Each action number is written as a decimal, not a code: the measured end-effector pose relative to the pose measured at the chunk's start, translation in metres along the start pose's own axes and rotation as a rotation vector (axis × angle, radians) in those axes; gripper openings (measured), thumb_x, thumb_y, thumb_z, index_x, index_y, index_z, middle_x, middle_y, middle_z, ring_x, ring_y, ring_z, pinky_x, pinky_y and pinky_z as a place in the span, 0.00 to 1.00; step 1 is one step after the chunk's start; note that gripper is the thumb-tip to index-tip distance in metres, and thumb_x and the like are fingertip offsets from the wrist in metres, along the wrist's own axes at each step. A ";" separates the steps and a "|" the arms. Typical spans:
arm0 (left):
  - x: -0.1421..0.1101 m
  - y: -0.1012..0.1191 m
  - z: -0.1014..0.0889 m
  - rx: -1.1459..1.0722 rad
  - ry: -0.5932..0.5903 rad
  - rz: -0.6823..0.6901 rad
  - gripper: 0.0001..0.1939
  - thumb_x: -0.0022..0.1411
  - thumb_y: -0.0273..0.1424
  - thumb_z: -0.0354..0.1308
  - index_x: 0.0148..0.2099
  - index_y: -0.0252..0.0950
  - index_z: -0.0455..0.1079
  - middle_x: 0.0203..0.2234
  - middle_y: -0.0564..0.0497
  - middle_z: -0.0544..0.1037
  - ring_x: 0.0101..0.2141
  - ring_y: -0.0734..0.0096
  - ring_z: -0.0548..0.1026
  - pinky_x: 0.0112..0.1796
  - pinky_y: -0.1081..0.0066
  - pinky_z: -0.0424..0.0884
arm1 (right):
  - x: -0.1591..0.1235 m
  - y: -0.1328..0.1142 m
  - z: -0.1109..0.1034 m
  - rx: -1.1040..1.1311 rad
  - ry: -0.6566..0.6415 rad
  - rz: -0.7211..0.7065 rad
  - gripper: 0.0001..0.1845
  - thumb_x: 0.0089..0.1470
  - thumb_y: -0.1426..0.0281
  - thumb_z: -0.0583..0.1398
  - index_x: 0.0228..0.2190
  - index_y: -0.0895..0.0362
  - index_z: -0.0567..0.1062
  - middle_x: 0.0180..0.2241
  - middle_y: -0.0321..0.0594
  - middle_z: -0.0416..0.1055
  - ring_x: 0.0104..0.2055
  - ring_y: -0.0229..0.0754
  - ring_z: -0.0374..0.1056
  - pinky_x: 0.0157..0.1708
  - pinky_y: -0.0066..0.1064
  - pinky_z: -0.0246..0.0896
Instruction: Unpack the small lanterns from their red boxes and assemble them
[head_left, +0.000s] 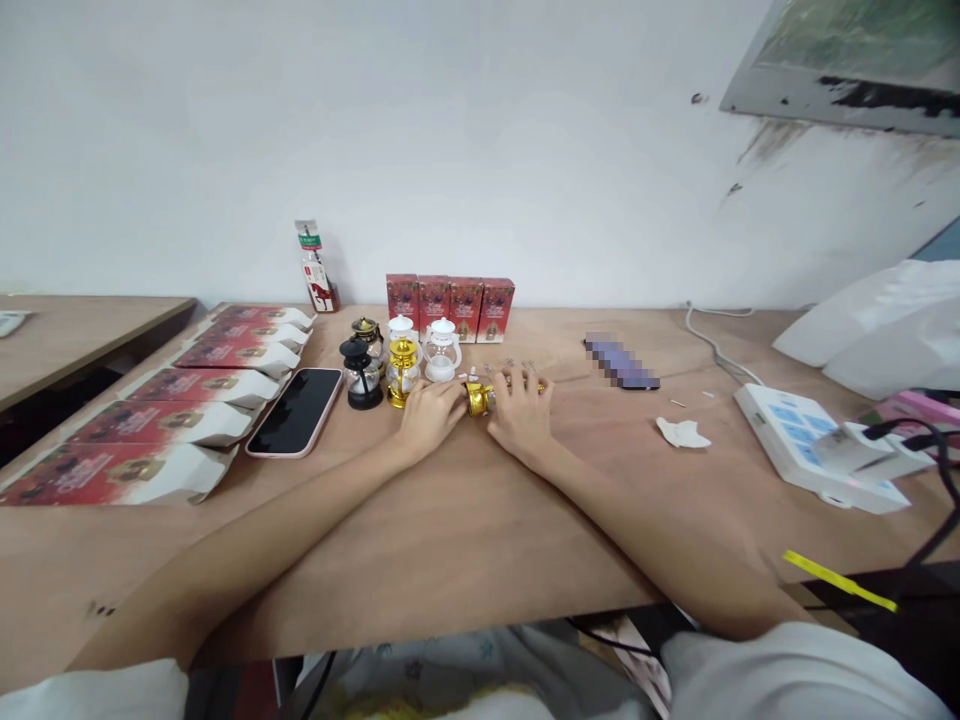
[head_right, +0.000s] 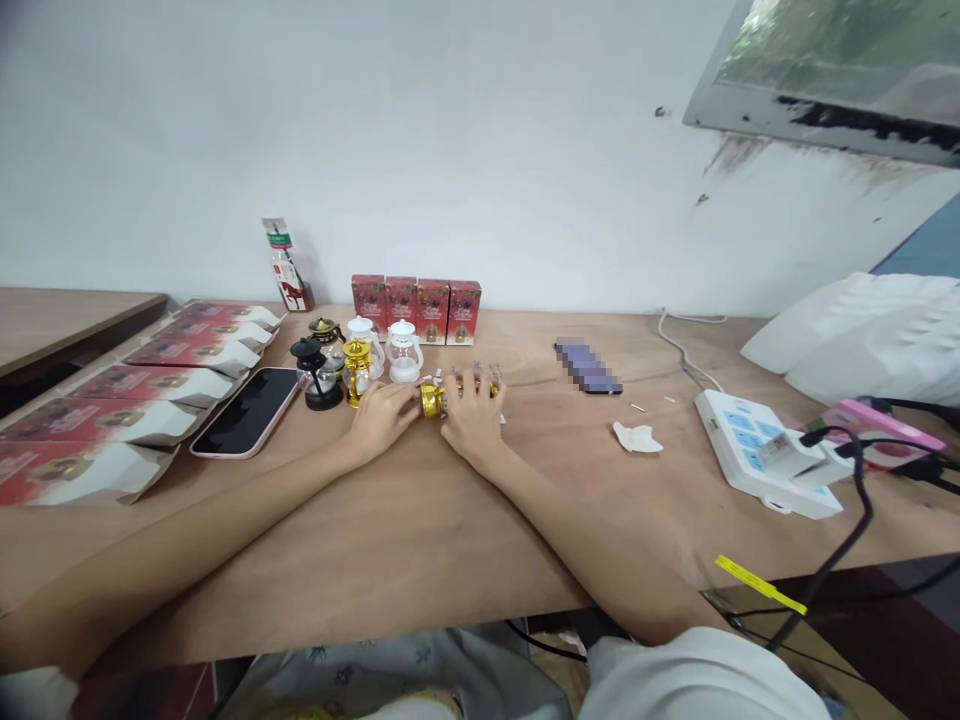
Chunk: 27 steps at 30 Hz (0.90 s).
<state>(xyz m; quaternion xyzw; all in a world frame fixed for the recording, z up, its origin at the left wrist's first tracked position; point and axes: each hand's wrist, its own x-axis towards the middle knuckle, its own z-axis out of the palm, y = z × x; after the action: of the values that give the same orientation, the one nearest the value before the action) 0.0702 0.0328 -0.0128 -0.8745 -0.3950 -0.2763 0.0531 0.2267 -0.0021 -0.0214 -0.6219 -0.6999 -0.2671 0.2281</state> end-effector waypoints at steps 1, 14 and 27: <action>0.000 0.000 0.000 0.008 -0.008 -0.005 0.04 0.61 0.27 0.54 0.36 0.37 0.69 0.37 0.49 0.80 0.38 0.62 0.76 0.36 0.66 0.61 | 0.000 0.000 0.000 -0.009 0.004 -0.005 0.21 0.43 0.77 0.55 0.43 0.59 0.69 0.45 0.51 0.66 0.44 0.53 0.55 0.43 0.44 0.46; 0.003 0.002 -0.001 0.060 -0.095 -0.030 0.05 0.59 0.29 0.56 0.32 0.36 0.71 0.30 0.47 0.79 0.34 0.61 0.75 0.35 0.65 0.64 | 0.001 0.001 -0.002 -0.075 -0.005 -0.017 0.20 0.43 0.79 0.54 0.42 0.59 0.69 0.45 0.52 0.66 0.45 0.53 0.56 0.43 0.46 0.45; 0.004 -0.001 0.005 0.022 -0.103 -0.010 0.04 0.58 0.28 0.56 0.31 0.37 0.70 0.30 0.49 0.77 0.36 0.62 0.74 0.37 0.66 0.68 | 0.008 0.019 0.004 0.214 0.027 0.061 0.25 0.35 0.81 0.53 0.40 0.61 0.66 0.43 0.50 0.65 0.47 0.52 0.56 0.49 0.45 0.48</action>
<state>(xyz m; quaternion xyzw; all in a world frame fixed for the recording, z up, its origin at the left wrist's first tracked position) 0.0731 0.0376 -0.0150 -0.8850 -0.4044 -0.2268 0.0411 0.2442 0.0084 -0.0177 -0.6113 -0.7022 -0.1922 0.3103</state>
